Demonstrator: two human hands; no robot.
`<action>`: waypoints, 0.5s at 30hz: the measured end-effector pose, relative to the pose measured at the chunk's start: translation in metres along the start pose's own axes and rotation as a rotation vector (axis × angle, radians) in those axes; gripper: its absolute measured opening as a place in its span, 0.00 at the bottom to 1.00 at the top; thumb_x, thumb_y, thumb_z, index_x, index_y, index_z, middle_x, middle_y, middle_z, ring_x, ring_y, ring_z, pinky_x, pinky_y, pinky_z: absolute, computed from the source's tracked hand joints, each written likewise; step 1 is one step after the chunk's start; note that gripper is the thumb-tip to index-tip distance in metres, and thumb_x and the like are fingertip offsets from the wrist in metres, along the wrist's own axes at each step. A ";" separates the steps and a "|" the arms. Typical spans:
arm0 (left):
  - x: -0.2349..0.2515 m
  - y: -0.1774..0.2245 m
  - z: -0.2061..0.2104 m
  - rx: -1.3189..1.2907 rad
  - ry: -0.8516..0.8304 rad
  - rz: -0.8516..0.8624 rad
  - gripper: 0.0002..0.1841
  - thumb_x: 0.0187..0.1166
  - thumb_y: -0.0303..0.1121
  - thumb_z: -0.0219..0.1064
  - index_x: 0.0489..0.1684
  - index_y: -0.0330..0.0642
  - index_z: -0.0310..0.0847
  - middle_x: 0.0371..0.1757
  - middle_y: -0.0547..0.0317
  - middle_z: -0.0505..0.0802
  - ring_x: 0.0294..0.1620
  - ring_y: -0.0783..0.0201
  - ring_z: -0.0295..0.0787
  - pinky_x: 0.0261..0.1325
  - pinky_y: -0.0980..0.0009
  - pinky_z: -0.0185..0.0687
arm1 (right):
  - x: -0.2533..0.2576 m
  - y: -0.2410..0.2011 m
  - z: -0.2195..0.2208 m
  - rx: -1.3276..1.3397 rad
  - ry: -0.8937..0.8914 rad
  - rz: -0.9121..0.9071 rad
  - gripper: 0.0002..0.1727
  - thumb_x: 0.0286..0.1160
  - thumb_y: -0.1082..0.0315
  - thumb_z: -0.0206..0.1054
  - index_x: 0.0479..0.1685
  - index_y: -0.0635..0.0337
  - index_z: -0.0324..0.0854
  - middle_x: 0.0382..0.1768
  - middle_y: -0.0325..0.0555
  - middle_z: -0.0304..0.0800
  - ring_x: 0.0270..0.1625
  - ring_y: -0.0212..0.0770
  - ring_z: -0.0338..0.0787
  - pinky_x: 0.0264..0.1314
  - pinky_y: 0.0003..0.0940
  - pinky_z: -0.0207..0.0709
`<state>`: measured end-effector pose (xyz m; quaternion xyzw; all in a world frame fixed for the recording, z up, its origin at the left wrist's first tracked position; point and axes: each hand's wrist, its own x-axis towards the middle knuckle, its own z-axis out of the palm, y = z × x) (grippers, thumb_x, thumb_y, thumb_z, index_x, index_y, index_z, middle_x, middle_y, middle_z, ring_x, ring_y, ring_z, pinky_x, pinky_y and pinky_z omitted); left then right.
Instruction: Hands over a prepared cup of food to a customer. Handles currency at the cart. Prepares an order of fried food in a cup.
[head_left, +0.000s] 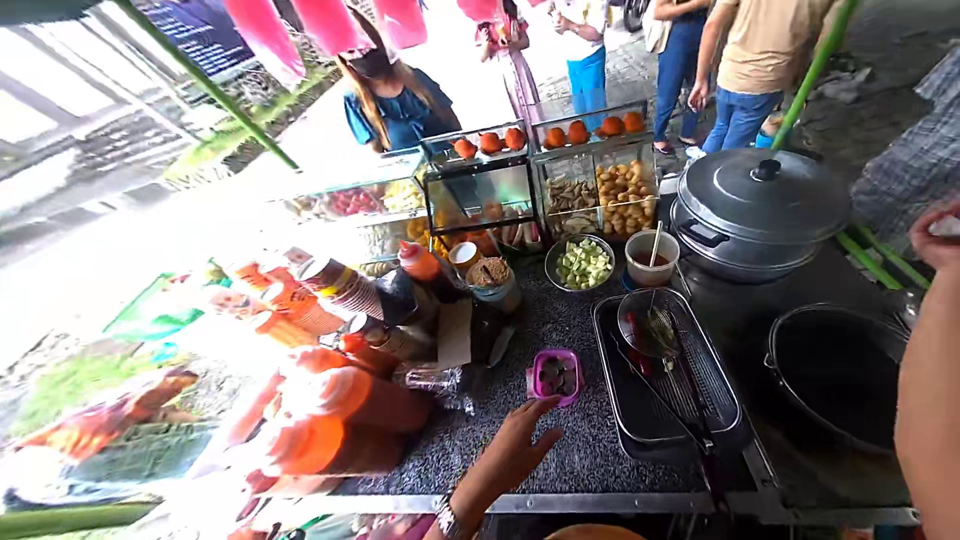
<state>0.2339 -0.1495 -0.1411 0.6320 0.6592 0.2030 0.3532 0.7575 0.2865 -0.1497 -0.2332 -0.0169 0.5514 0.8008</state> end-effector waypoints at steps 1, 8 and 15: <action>0.003 0.004 0.002 -0.043 0.036 0.039 0.25 0.85 0.35 0.65 0.78 0.33 0.75 0.74 0.41 0.86 0.77 0.53 0.82 0.83 0.55 0.71 | -0.021 0.006 0.002 -0.048 -0.013 0.001 0.14 0.95 0.55 0.42 0.57 0.52 0.68 0.41 0.40 0.84 0.41 0.32 0.90 0.50 0.27 0.87; 0.034 0.043 0.005 -0.624 0.196 0.033 0.26 0.91 0.42 0.56 0.78 0.31 0.72 0.71 0.42 0.86 0.63 0.58 0.89 0.70 0.60 0.83 | -0.241 0.133 0.031 -0.905 -0.514 0.168 0.20 0.89 0.70 0.52 0.78 0.51 0.68 0.54 0.42 0.88 0.48 0.37 0.90 0.51 0.38 0.87; 0.034 0.018 -0.008 -0.969 0.291 0.051 0.21 0.81 0.28 0.68 0.67 0.27 0.72 0.48 0.49 0.93 0.47 0.64 0.93 0.57 0.64 0.90 | -0.445 0.248 0.009 -1.124 -0.918 0.328 0.17 0.80 0.74 0.64 0.65 0.69 0.81 0.49 0.48 0.91 0.48 0.32 0.90 0.55 0.30 0.85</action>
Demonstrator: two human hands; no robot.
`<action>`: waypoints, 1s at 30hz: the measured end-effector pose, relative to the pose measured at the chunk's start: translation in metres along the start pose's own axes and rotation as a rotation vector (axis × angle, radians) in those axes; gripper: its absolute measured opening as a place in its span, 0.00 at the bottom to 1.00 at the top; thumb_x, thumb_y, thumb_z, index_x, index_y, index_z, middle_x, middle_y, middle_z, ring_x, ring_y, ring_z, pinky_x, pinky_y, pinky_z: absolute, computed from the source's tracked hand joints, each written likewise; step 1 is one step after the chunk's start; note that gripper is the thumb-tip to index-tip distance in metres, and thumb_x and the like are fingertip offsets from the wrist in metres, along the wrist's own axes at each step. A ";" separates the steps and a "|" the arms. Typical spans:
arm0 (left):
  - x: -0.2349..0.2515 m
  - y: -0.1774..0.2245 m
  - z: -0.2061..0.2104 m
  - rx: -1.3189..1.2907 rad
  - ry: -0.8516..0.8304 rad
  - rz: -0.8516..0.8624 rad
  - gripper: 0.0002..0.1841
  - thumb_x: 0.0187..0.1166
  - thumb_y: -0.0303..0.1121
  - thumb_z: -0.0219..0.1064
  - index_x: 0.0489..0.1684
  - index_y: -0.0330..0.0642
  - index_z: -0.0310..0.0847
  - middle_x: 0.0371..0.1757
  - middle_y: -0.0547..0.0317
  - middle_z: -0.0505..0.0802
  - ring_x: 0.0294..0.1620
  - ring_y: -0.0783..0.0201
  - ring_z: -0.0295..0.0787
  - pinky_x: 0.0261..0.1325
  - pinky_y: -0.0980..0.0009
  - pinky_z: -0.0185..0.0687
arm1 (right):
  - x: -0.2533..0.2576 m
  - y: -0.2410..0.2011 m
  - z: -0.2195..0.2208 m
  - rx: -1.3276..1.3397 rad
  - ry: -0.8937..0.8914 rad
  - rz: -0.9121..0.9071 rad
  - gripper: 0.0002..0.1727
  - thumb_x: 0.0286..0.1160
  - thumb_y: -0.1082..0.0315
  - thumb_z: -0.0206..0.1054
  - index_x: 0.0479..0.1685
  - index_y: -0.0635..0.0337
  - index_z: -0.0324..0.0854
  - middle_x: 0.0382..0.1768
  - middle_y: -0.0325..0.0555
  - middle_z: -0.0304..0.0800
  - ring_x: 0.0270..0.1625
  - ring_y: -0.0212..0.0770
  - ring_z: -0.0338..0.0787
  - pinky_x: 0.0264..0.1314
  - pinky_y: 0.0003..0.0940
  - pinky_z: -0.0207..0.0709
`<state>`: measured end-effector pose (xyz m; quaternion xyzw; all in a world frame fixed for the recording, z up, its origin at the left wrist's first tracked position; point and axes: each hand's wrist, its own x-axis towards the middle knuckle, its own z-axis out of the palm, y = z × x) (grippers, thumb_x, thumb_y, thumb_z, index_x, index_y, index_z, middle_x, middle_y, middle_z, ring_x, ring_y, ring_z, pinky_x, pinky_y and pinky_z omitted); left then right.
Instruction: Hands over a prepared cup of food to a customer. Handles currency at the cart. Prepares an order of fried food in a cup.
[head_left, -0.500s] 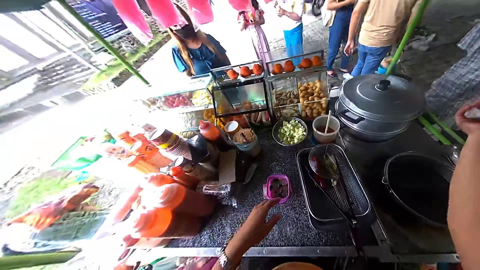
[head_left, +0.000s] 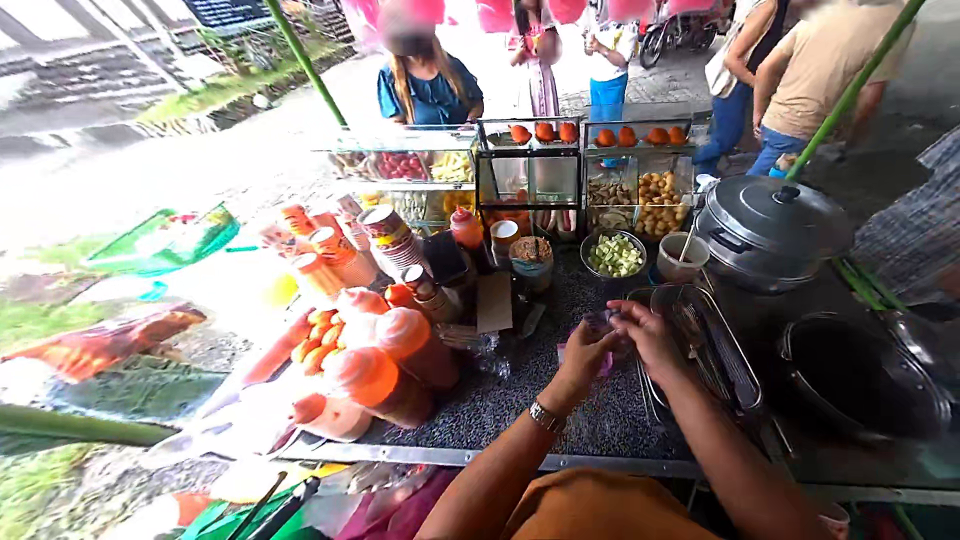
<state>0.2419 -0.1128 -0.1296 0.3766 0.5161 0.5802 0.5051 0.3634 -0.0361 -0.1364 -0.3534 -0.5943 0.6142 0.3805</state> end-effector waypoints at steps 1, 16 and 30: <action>-0.003 -0.004 -0.013 0.017 0.031 0.026 0.19 0.81 0.28 0.68 0.64 0.26 0.75 0.46 0.49 0.94 0.46 0.63 0.94 0.57 0.63 0.91 | -0.004 0.001 0.012 0.014 -0.002 0.006 0.16 0.80 0.74 0.64 0.64 0.69 0.82 0.48 0.47 0.91 0.47 0.32 0.90 0.54 0.29 0.85; -0.065 -0.005 -0.134 0.386 -0.001 0.248 0.10 0.83 0.29 0.66 0.53 0.34 0.89 0.36 0.58 0.97 0.30 0.72 0.93 0.38 0.72 0.92 | -0.015 0.013 0.024 -0.433 -0.579 0.142 0.17 0.65 0.68 0.77 0.50 0.69 0.85 0.40 0.45 0.91 0.42 0.32 0.89 0.52 0.34 0.84; -0.111 -0.034 -0.189 0.168 0.377 0.051 0.17 0.85 0.25 0.57 0.67 0.34 0.84 0.37 0.62 0.96 0.25 0.72 0.91 0.30 0.74 0.91 | 0.019 0.073 0.001 -0.937 -0.081 0.402 0.36 0.87 0.45 0.61 0.79 0.69 0.72 0.58 0.75 0.88 0.62 0.74 0.88 0.68 0.74 0.75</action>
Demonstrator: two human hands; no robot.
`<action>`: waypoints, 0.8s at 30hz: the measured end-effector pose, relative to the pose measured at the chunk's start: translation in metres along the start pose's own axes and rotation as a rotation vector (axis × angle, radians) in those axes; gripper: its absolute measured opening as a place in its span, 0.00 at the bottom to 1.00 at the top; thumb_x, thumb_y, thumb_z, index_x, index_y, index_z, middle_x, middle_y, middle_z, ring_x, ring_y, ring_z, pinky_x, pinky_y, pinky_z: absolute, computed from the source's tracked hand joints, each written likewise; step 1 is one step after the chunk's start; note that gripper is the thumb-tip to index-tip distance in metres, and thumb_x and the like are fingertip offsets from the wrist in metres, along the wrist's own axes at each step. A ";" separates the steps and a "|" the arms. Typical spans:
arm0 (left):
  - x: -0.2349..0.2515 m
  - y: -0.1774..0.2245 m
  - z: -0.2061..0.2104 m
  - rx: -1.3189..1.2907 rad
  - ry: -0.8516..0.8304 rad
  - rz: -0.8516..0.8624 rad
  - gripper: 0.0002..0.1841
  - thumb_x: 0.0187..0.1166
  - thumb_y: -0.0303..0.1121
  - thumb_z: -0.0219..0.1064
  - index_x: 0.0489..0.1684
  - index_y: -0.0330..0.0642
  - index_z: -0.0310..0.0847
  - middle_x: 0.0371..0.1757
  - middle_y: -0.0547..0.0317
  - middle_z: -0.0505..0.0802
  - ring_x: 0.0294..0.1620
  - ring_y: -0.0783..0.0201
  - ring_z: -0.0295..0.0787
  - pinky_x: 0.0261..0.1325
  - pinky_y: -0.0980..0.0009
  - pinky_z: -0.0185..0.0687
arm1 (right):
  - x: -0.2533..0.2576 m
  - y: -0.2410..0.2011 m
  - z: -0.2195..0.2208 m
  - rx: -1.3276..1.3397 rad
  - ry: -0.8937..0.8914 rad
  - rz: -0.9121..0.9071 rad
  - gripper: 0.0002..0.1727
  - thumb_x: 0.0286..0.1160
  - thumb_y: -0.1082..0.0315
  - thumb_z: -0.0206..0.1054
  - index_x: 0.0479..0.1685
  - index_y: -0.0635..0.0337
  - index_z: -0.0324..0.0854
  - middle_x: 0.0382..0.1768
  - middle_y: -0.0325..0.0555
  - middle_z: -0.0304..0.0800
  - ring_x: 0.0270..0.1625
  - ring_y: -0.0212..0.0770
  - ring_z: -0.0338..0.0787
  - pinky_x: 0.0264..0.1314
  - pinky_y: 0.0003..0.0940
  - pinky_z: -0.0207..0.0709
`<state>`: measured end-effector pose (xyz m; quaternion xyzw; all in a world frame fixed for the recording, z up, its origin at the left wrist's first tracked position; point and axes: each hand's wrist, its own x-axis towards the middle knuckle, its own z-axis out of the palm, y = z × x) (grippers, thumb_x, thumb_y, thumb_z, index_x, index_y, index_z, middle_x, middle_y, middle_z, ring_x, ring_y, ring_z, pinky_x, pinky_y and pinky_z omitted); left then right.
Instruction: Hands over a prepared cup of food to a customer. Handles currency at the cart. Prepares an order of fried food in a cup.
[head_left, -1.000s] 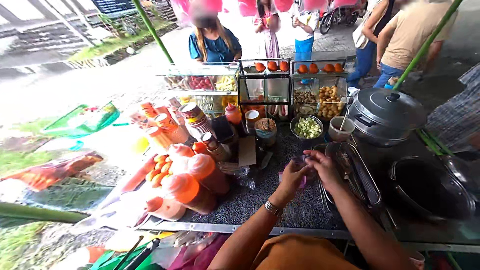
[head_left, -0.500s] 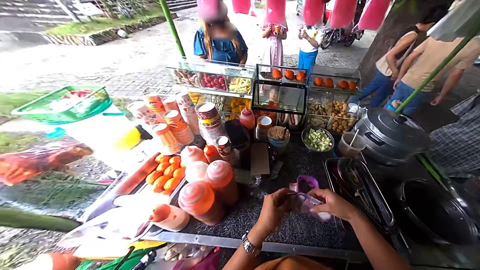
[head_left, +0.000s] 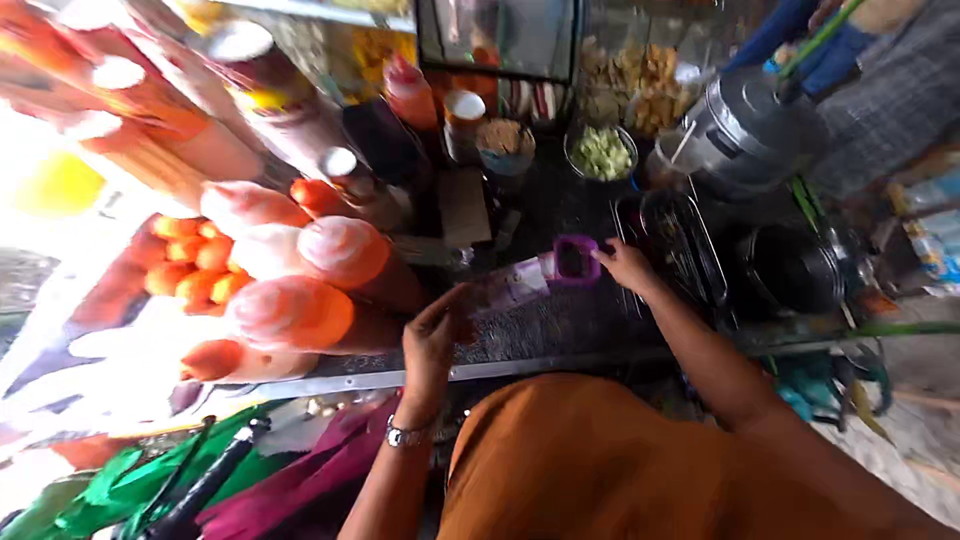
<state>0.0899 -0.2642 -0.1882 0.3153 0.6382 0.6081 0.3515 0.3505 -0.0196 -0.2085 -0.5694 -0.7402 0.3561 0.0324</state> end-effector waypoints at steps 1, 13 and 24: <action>-0.003 -0.003 0.001 -0.009 0.011 -0.043 0.17 0.86 0.25 0.58 0.68 0.36 0.83 0.35 0.63 0.96 0.23 0.73 0.90 0.28 0.75 0.90 | 0.007 0.002 0.008 -0.030 -0.045 0.051 0.40 0.86 0.42 0.61 0.84 0.69 0.66 0.63 0.77 0.85 0.68 0.76 0.85 0.72 0.75 0.72; 0.004 -0.042 0.057 -0.059 -0.068 -0.382 0.16 0.91 0.27 0.55 0.69 0.32 0.80 0.40 0.51 0.97 0.31 0.63 0.96 0.38 0.67 0.95 | 0.031 0.022 0.021 0.274 -0.083 0.163 0.20 0.95 0.60 0.51 0.63 0.70 0.77 0.36 0.57 0.84 0.26 0.42 0.82 0.33 0.39 0.80; 0.082 -0.076 0.134 0.263 -0.515 -0.386 0.20 0.93 0.35 0.52 0.79 0.41 0.76 0.53 0.43 0.94 0.41 0.55 0.95 0.48 0.57 0.91 | -0.004 0.036 0.001 0.287 -0.043 0.043 0.20 0.94 0.62 0.53 0.68 0.68 0.79 0.38 0.57 0.88 0.27 0.43 0.85 0.35 0.42 0.83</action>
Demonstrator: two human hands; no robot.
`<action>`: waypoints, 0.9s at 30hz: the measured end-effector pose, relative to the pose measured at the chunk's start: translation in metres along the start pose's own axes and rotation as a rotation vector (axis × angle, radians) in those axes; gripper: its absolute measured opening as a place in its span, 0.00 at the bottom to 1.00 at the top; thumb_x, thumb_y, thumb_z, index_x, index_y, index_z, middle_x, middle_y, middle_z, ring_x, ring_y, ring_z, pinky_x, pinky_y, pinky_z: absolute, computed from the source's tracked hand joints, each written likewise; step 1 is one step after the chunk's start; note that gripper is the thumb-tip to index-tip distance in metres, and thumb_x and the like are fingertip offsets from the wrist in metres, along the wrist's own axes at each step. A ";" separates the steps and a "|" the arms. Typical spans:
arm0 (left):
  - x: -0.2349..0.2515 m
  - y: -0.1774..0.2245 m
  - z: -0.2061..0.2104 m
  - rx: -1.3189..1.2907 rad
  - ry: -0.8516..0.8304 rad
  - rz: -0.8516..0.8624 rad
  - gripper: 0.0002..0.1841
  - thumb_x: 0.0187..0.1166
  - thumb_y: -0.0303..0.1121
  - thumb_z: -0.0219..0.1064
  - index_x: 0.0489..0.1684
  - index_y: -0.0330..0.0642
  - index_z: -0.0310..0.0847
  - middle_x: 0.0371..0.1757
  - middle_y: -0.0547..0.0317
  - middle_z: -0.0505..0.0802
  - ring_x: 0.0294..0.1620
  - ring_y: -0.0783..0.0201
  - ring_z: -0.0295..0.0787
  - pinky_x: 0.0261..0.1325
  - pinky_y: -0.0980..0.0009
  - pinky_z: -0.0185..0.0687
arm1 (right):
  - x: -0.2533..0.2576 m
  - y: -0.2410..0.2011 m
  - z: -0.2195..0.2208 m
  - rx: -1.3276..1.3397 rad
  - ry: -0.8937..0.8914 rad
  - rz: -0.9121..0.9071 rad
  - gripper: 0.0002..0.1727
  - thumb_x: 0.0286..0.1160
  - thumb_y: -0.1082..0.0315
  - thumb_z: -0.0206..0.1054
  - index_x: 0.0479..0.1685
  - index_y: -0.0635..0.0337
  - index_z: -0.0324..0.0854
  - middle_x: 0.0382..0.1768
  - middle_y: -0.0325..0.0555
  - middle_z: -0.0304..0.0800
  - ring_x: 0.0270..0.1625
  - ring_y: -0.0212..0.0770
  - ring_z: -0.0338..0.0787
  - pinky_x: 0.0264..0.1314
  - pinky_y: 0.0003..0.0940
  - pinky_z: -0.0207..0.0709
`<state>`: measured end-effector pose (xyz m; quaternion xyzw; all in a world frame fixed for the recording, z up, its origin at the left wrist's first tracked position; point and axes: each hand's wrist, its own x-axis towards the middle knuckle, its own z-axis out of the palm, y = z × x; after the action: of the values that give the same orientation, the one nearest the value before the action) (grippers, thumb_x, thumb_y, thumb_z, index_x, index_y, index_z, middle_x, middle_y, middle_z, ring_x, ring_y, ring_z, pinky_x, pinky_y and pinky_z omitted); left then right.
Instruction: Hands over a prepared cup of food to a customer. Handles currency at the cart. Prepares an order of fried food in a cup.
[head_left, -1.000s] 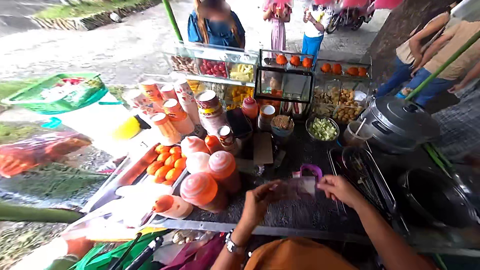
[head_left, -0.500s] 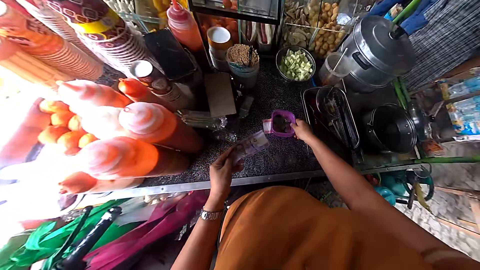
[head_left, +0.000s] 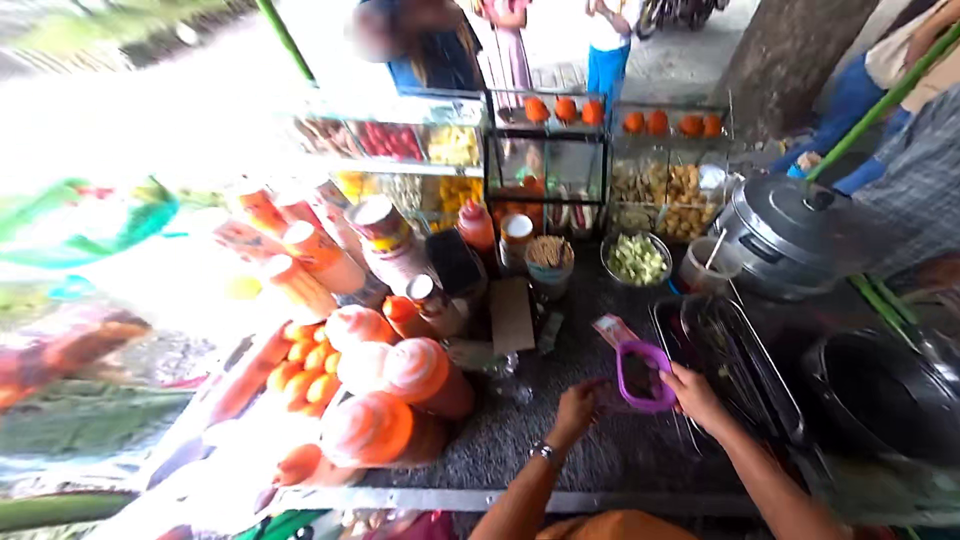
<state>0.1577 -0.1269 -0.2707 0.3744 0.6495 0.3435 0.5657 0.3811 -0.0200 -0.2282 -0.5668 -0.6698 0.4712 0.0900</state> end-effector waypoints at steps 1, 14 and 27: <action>0.008 0.000 0.001 0.028 -0.014 0.005 0.21 0.93 0.35 0.52 0.79 0.41 0.76 0.54 0.42 0.94 0.42 0.53 0.95 0.49 0.55 0.90 | -0.001 0.002 0.003 -0.008 0.005 0.011 0.20 0.94 0.62 0.52 0.68 0.68 0.79 0.38 0.58 0.89 0.28 0.45 0.87 0.36 0.44 0.83; 0.020 0.070 -0.028 0.861 0.067 -0.086 0.34 0.90 0.39 0.55 0.95 0.47 0.47 0.57 0.27 0.90 0.58 0.28 0.88 0.60 0.32 0.79 | -0.007 0.013 0.051 -0.027 -0.081 0.081 0.25 0.95 0.61 0.49 0.80 0.69 0.71 0.54 0.66 0.89 0.45 0.54 0.93 0.56 0.50 0.86; 0.164 0.085 0.014 1.146 -0.284 0.434 0.28 0.76 0.28 0.72 0.78 0.35 0.77 0.77 0.31 0.79 0.84 0.29 0.65 0.80 0.26 0.54 | -0.034 0.016 0.040 -0.143 0.211 -0.155 0.20 0.88 0.68 0.60 0.74 0.68 0.77 0.65 0.67 0.84 0.61 0.61 0.89 0.65 0.57 0.83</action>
<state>0.1673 0.0580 -0.2769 0.7834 0.5582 -0.0052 0.2734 0.3776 -0.0713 -0.2475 -0.5649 -0.7302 0.3515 0.1553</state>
